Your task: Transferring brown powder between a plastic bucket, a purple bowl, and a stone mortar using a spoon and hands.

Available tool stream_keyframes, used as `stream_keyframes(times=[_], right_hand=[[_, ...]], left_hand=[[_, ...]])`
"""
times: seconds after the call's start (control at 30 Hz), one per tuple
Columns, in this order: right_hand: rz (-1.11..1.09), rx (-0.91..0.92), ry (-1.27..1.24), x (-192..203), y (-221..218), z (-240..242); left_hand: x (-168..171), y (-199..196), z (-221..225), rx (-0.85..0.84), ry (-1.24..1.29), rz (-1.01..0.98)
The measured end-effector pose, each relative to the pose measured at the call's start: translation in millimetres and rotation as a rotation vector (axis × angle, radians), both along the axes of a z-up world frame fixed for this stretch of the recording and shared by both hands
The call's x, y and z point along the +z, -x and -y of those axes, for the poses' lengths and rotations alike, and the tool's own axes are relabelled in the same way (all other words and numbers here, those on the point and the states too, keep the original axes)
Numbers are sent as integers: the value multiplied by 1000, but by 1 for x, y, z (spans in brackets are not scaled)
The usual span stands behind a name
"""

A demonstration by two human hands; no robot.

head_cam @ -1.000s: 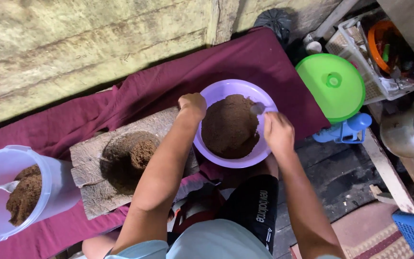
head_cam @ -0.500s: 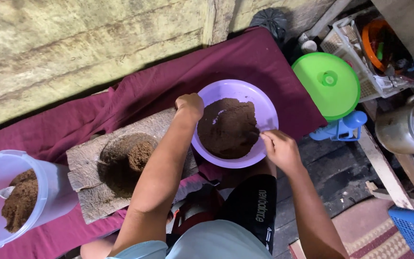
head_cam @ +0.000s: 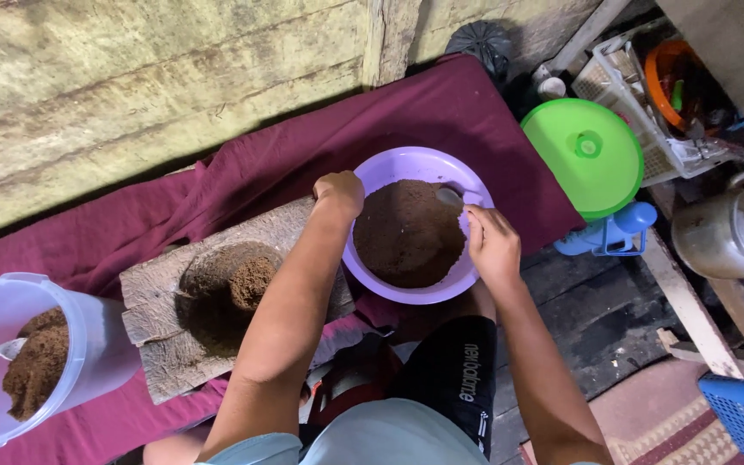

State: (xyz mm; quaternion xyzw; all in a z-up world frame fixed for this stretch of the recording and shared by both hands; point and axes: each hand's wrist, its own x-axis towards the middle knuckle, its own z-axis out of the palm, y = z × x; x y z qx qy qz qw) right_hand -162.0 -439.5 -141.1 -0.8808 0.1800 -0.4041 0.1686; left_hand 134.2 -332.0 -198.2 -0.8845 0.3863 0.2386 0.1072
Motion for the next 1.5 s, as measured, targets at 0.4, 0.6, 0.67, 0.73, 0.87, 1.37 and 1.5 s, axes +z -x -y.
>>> stream_keyframes(times=[0.4,0.6,0.67,0.73,0.87,1.37,1.5], right_hand=[[63,1,-98,22,6,-20],[233,-19,-565,55,-3,-14],[290,45,-680,71,-11,-24],[355,119,-792,83,-24,-32],[421,322,-1001,106,-52,-69],[-729,1213,-396,158,-166,-249],[-526,1000,-427,158,-174,-219]], left_hand=[[20,6,-6,-76,-30,10],[114,18,-46,3,230,40],[184,26,-90,16,313,8],[235,31,-134,29,403,-9],[257,40,-229,112,489,56],[130,75,-393,238,950,378],[121,74,-393,254,1003,354]])
